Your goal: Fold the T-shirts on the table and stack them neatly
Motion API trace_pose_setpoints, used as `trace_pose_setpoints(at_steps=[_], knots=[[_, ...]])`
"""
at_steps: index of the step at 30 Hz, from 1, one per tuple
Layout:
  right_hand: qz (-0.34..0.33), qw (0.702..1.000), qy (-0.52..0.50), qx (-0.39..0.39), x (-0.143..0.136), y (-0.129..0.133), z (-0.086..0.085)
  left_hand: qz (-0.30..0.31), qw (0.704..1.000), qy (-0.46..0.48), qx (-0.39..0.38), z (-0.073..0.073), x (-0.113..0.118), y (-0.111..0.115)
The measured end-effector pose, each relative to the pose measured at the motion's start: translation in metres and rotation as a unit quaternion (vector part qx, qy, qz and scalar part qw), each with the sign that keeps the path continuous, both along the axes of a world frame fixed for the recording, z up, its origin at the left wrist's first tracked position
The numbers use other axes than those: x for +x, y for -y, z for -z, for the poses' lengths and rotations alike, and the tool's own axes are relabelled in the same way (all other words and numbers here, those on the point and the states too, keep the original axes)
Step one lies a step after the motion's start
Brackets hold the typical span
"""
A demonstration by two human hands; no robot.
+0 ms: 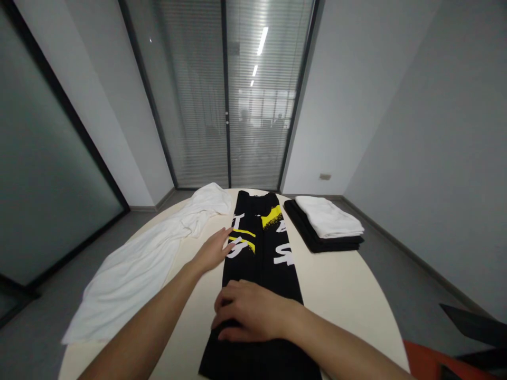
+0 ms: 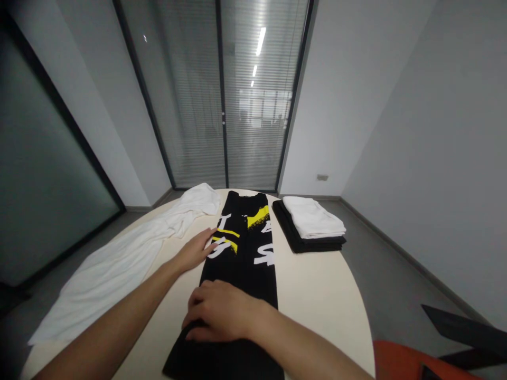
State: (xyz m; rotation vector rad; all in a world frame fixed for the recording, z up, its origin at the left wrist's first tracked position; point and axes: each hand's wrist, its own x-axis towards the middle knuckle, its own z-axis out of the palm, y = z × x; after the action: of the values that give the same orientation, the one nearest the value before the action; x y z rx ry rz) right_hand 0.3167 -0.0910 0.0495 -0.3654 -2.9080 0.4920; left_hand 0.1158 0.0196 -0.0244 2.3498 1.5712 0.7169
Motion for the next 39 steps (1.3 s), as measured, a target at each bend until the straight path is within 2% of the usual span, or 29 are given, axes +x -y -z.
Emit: trace_pose_setpoints(at_steps=[4,11,18,21,26,32,35,39], knots=[[-0.007,1.0,-0.017,0.003,-0.005,0.01,0.009,0.014,1.0,0.005,-0.003,-0.002,0.001,0.0],[-0.065,0.991,-0.036,-0.111,0.012,0.02,0.0,0.039,0.999,-0.014,-0.002,-0.002,-0.001,0.0],[0.052,0.974,0.041,-0.217,0.06,-0.01,-0.016,0.063,0.997,-0.039,-0.027,-0.006,-0.003,0.003],[0.051,0.965,0.082,-0.245,0.07,-0.018,-0.012,0.07,0.997,-0.034,-0.024,-0.004,-0.004,0.002],[0.006,0.965,0.109,-0.24,0.065,-0.011,-0.004,0.07,0.997,-0.024,-0.002,-0.002,-0.004,0.002],[-0.043,0.963,0.12,-0.238,0.061,-0.002,0.0,0.071,0.997,-0.013,-0.015,-0.001,-0.005,0.002],[-0.069,0.964,0.114,-0.232,0.059,0.001,-0.002,0.073,0.997,-0.005,-0.021,-0.001,-0.005,0.002],[-0.07,0.974,0.105,-0.188,0.052,0.005,-0.011,0.073,0.997,-0.015,-0.01,-0.003,-0.004,0.003]])
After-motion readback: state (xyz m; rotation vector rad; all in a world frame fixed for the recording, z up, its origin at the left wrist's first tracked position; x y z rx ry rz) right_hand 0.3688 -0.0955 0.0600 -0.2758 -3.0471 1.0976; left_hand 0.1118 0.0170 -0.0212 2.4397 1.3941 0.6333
